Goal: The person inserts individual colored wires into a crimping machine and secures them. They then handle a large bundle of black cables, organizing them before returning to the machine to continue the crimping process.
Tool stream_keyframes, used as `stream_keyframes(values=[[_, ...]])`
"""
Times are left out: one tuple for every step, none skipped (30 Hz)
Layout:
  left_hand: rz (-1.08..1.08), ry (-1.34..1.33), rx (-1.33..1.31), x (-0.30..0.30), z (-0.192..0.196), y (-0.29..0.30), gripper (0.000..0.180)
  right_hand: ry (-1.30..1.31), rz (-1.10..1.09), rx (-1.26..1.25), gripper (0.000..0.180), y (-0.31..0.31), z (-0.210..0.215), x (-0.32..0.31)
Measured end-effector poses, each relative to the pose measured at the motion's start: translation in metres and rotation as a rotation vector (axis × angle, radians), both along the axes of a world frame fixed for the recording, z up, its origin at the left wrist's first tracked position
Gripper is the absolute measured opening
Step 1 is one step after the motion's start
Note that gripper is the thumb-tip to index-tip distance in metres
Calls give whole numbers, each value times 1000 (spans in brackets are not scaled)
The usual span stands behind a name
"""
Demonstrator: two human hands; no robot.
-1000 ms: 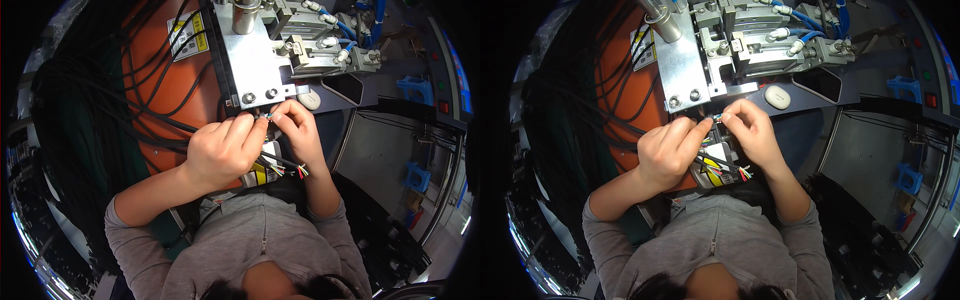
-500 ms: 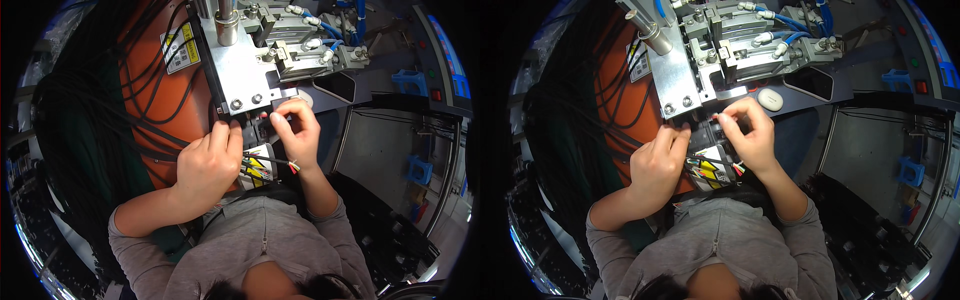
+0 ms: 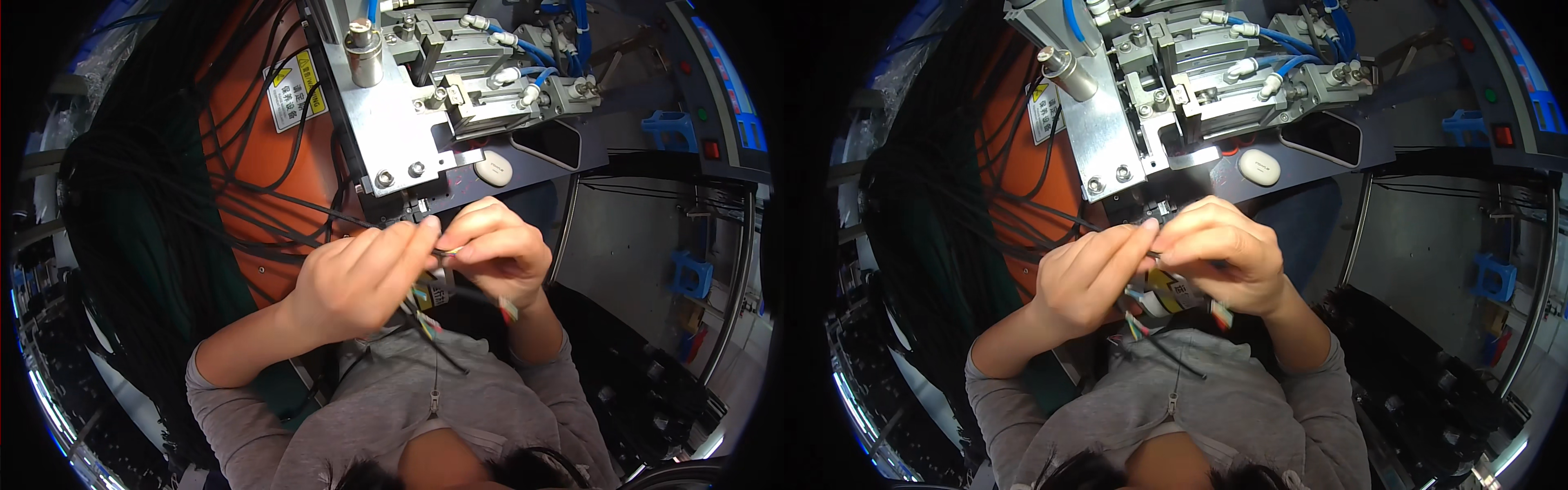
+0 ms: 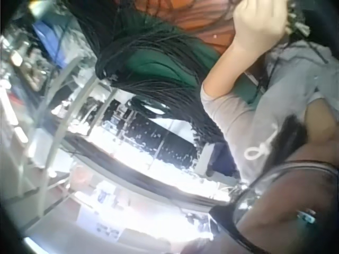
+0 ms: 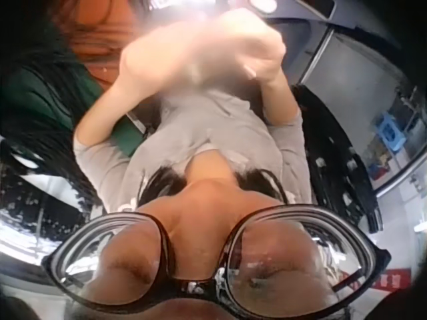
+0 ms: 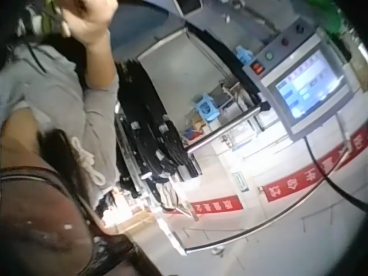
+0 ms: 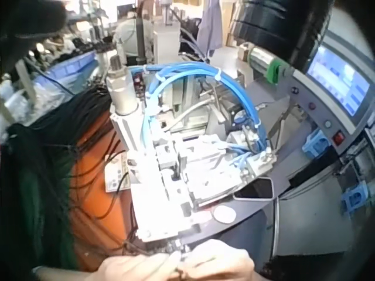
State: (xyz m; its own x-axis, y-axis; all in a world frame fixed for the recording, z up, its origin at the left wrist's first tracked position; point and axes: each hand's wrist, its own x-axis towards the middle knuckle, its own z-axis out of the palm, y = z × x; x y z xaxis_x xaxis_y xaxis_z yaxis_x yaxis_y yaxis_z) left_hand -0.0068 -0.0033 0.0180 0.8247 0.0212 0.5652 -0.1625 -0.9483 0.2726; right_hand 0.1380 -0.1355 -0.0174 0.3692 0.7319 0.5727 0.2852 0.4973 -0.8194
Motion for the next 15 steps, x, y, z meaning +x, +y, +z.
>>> stream_keyframes(values=[[22, 33, -1, -2, -6, 2, 25, 41, -44, 32, 28, 5, 2, -6], [44, 66, -2, -3, -9, 2, 24, 107, -146, 29, 27, 9, 0, -13], [76, 49, -47, -1, -4, 2, 22, -9, -229, 7, 27, 11, 1, -14], [83, 32, -78, -1, -5, 3, 21, -127, -311, -15, 27, 14, 4, -14], [91, 15, -109, 1, -6, 4, 20, -232, -376, -12, 26, 16, 7, -15], [101, -2, -140, 1, -6, 5, 19, -337, -438, -9, 25, 17, 10, -16], [110, -18, -169, 2, -6, 5, 19, -443, -500, -6, 24, 18, 12, -16], [113, -16, -176, 2, -6, 5, 18, -449, -491, -25, 23, 18, 12, -16], [116, -14, -185, 1, -6, 5, 18, -455, -482, -46, 22, 18, 12, -15], [119, -12, -194, 1, -7, 5, 17, -460, -474, -67, 21, 18, 11, -15], [116, -14, -200, 1, -6, 5, 16, -362, -392, -108, 20, 17, 10, -15], [112, -18, -206, 1, -6, 5, 16, -264, -312, -147, 19, 17, 10, -15], [108, -22, -212, 2, -5, 6, 15, -166, -232, -186, 18, 17, 9, -15], [108, -13, -219, 2, -6, 6, 15, -94, -247, -207, 17, 17, 9, -15], [110, -5, -225, 3, -8, 6, 15, -22, -260, -228, 17, 19, 9, -16]])
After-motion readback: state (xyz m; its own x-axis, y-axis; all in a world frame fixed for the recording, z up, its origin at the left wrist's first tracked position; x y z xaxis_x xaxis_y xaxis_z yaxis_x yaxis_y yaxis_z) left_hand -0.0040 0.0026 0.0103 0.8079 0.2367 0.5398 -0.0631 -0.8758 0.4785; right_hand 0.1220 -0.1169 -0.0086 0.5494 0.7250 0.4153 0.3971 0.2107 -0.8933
